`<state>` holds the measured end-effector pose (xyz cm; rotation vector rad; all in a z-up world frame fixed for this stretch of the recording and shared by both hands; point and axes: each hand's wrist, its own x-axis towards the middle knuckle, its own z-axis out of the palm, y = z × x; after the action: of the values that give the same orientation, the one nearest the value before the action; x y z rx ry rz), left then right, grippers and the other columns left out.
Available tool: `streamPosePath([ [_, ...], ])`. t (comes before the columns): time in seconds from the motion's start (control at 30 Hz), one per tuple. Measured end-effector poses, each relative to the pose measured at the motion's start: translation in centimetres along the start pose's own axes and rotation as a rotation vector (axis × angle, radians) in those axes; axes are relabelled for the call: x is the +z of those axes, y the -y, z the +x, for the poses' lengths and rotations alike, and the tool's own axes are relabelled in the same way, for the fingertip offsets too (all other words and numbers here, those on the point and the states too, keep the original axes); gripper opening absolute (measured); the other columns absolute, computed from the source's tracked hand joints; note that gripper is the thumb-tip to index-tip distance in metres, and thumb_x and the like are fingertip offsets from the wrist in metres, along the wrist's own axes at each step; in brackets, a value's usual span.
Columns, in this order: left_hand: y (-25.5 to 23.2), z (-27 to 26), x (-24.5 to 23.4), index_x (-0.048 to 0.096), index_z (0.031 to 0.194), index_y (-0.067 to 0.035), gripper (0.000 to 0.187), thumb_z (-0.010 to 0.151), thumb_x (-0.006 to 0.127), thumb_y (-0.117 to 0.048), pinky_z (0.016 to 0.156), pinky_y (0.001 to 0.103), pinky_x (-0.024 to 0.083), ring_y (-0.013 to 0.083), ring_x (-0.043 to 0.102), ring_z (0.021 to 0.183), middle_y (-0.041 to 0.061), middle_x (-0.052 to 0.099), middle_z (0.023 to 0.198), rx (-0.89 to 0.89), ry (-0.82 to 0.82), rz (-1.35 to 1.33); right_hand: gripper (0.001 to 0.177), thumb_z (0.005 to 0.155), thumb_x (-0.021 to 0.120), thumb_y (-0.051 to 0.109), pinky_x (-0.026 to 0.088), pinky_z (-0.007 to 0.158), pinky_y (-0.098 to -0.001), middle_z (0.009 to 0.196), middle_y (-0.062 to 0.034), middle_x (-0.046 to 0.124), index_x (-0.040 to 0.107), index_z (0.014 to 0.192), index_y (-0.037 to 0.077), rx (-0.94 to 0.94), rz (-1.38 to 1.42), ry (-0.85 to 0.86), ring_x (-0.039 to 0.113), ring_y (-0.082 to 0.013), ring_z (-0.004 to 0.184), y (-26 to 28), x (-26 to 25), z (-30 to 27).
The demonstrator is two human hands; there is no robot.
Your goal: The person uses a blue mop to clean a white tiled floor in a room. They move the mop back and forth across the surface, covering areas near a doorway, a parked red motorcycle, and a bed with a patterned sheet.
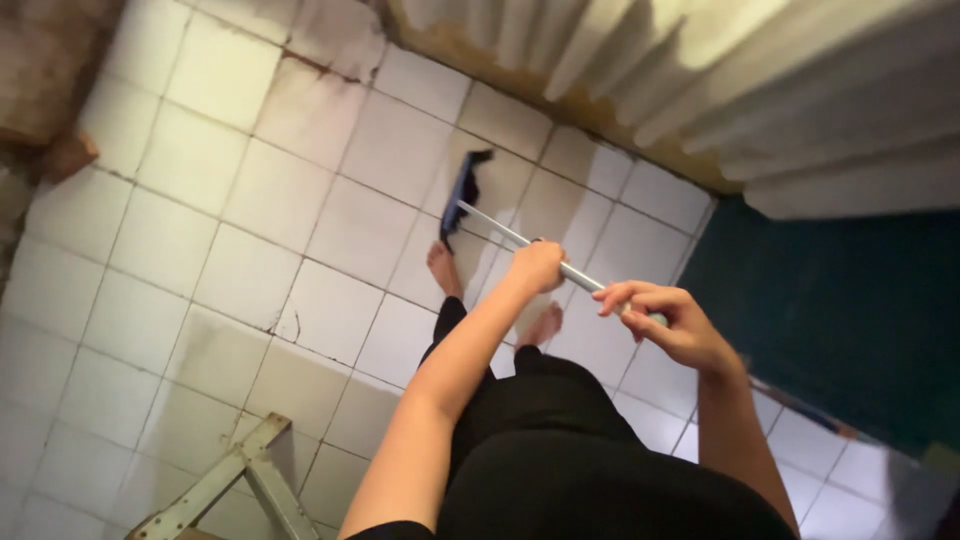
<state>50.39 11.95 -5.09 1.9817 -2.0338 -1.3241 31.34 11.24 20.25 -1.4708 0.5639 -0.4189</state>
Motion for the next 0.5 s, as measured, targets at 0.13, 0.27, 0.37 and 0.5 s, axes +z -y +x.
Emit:
streamPosePath([
  [0.13,8.7,0.7,-3.4,0.077,0.101,-0.005,0.021,0.088,0.068,-0.020,0.094,0.061,0.057,0.0381,0.074,0.106,0.020,0.075,0.098,-0.036,-0.097,0.003,0.040,0.098,0.068,0.011,0.047,0.103,-0.0578,0.099,-0.0219,0.076,0.061,0.060,0.001,-0.008,-0.113,-0.066,0.073,-0.0398,0.106,-2.8,4.5,7.6],
  [0.27,15.1,2.6,-5.9,0.076,0.100,-0.003,0.017,0.089,0.069,-0.013,0.099,0.069,0.049,0.0383,0.074,0.104,0.018,0.075,0.096,-0.085,-0.205,0.128,0.044,0.095,0.075,0.012,0.055,0.093,-0.0429,0.090,-0.0147,0.078,0.059,0.055,0.005,-0.034,-0.260,-0.157,0.076,-0.0328,0.102,-5.9,7.5,13.1],
  [0.37,16.4,2.3,-9.2,0.076,0.100,-0.001,0.015,0.090,0.067,-0.008,0.097,0.069,0.050,0.0405,0.073,0.107,0.019,0.075,0.098,-0.028,-0.244,0.138,0.048,0.094,0.075,0.011,0.057,0.090,-0.0394,0.086,-0.0130,0.078,0.055,0.051,0.006,-0.042,-0.289,-0.191,0.077,-0.0318,0.102,-3.4,8.7,15.2],
  [0.5,15.7,0.3,-10.5,0.075,0.095,0.001,0.010,0.087,0.070,-0.003,0.091,0.059,0.058,0.0505,0.066,0.116,0.023,0.072,0.099,0.075,-0.306,0.135,0.056,0.093,0.072,0.007,0.059,0.077,-0.0339,0.071,-0.0117,0.076,0.048,0.042,0.007,-0.072,-0.272,-0.232,0.078,-0.0325,0.089,1.3,10.3,16.7],
])
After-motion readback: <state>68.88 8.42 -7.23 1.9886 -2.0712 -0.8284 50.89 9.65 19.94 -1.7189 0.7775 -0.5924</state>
